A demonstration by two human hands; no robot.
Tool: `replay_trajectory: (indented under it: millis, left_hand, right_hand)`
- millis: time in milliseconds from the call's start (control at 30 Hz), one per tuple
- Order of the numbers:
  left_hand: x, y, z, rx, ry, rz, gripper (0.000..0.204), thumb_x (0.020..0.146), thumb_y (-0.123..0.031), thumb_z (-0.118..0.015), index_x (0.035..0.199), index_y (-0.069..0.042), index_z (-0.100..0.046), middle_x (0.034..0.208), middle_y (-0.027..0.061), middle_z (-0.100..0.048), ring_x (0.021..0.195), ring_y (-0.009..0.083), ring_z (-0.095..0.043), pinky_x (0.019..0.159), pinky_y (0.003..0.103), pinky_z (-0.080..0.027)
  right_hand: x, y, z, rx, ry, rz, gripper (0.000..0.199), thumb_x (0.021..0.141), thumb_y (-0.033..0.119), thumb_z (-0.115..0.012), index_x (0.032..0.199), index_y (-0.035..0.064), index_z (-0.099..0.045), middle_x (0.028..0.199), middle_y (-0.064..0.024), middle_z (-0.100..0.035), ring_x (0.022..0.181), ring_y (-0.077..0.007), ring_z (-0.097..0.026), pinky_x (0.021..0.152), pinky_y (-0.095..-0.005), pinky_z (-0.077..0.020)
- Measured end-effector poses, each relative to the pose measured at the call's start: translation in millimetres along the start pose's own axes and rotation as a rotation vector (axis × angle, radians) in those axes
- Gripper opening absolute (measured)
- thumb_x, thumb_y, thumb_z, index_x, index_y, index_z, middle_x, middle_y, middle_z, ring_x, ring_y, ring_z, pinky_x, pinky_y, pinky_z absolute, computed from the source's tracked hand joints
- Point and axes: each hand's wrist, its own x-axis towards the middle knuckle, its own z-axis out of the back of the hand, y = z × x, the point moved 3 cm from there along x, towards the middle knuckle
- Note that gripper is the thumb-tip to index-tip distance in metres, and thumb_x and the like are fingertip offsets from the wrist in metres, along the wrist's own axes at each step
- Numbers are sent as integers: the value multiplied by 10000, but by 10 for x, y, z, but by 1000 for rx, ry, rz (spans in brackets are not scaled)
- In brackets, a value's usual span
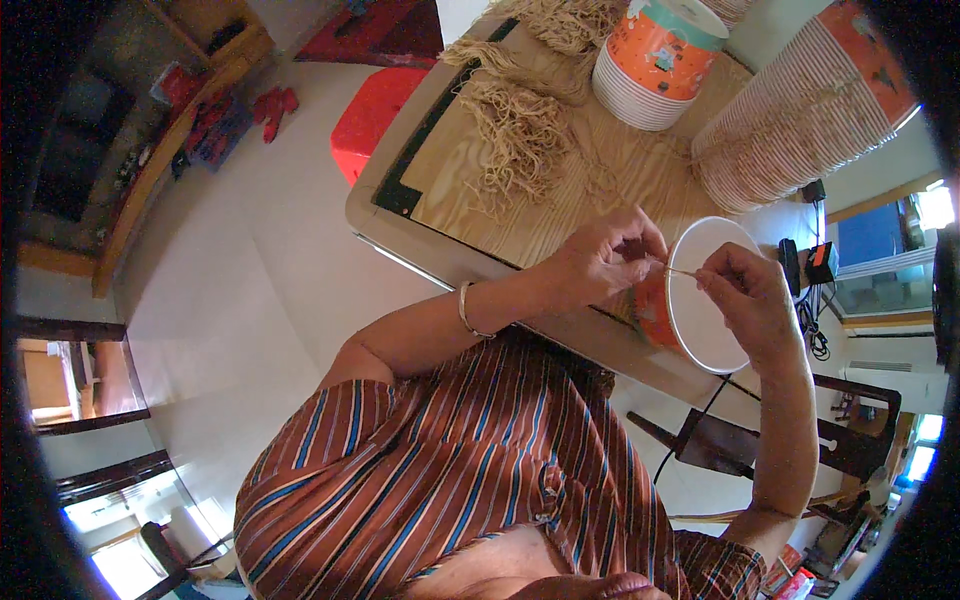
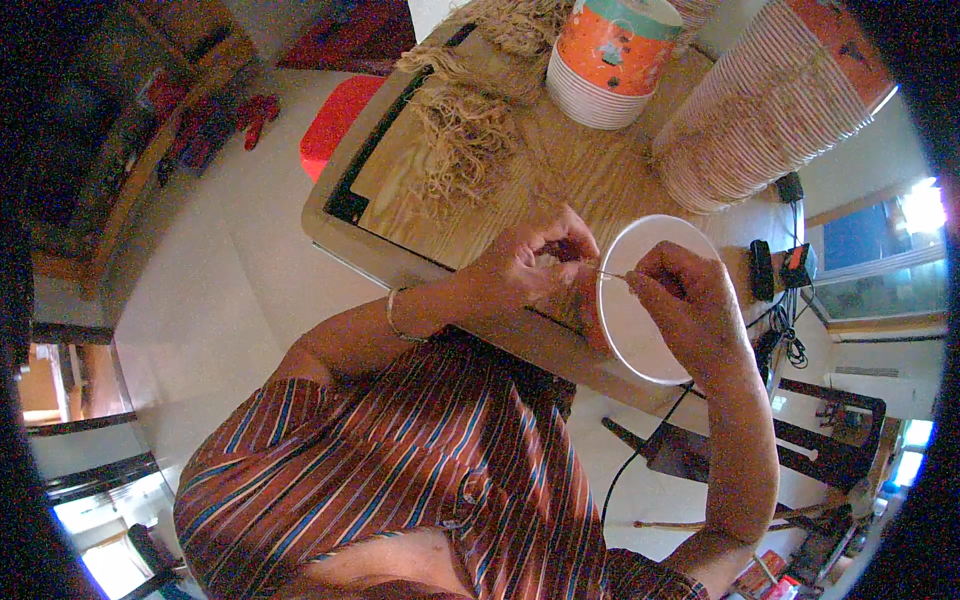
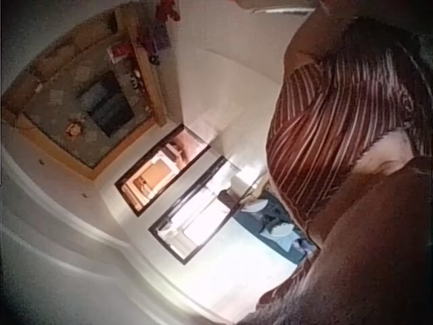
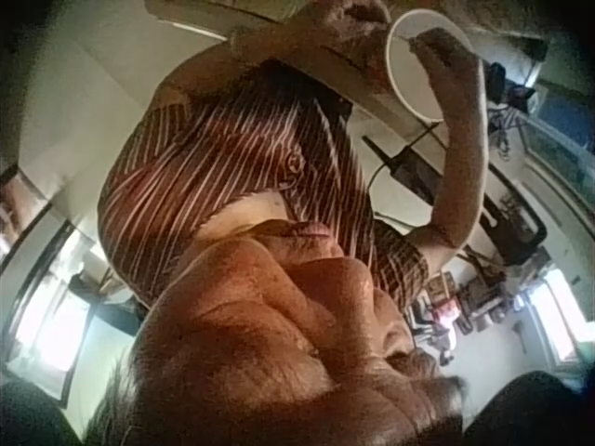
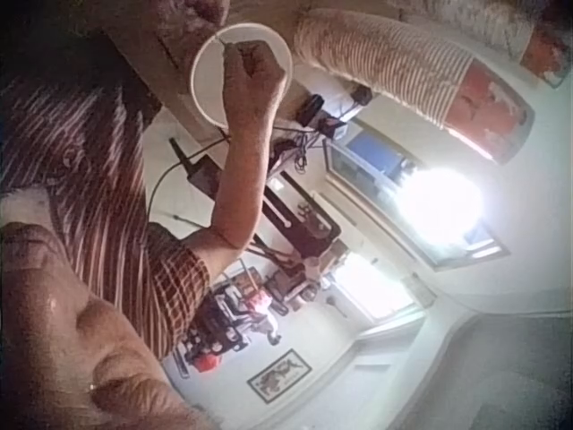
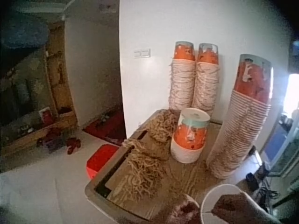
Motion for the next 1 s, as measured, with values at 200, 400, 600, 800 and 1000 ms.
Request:
replay_trajectory:
  millis: [200, 400, 600, 800, 1000]
  left_hand:
    - [92, -236, -27, 329, -91, -238, 150, 848, -142, -686, 963, -50, -660, 991, 66, -576, 973, 193, -571, 857, 328, -466]
    - [170, -224, -53, 241, -87, -249, 140, 799, -167, -731, 888, -64, -698, 1002, 78, -585, 998, 219, -560, 868, 341, -453]
    - [244, -204, -18, 271, 23, -293, 129, 817, -153, -746, 911, -90, -684, 1035, 74, -583, 1039, 213, -560, 921, 352, -431]
    - [302, -207, 46, 285, 63, -335, 106, 799, -159, -764, 850, -98, -693, 1013, 70, -598, 1039, 212, -566, 913, 363, -438]
    - [333, -62, 87, 168, 126, -332, 110, 787, -182, -772, 811, -107, -696, 1018, 61, -602, 1035, 211, -569, 906, 364, -440]
  right_hand:
    - [2, 16, 8, -24, -5, 52, 139, 869, 102, -652, 779, 9, -602, 673, 15, -559, 641, -48, -487, 566, -246, -422]
    - [6, 35, 12, -37, -1, 105, 124, 869, 100, -655, 806, -2, -621, 694, -12, -603, 660, -61, -522, 583, -252, -444]
    - [31, 116, 19, -80, 26, 196, 135, 872, 98, -651, 789, -3, -616, 696, -24, -606, 665, -66, -527, 592, -257, -451]
    - [-6, 248, 73, 75, -26, -48, 124, 903, 97, -607, 1015, 55, -575, 674, 25, -574, 554, -34, -445, 471, -227, -360]
    - [-123, 292, 52, 285, -89, 11, 167, 924, 98, -561, 1088, 129, -552, 613, 70, -452, 475, -13, -358, 397, -199, -266]
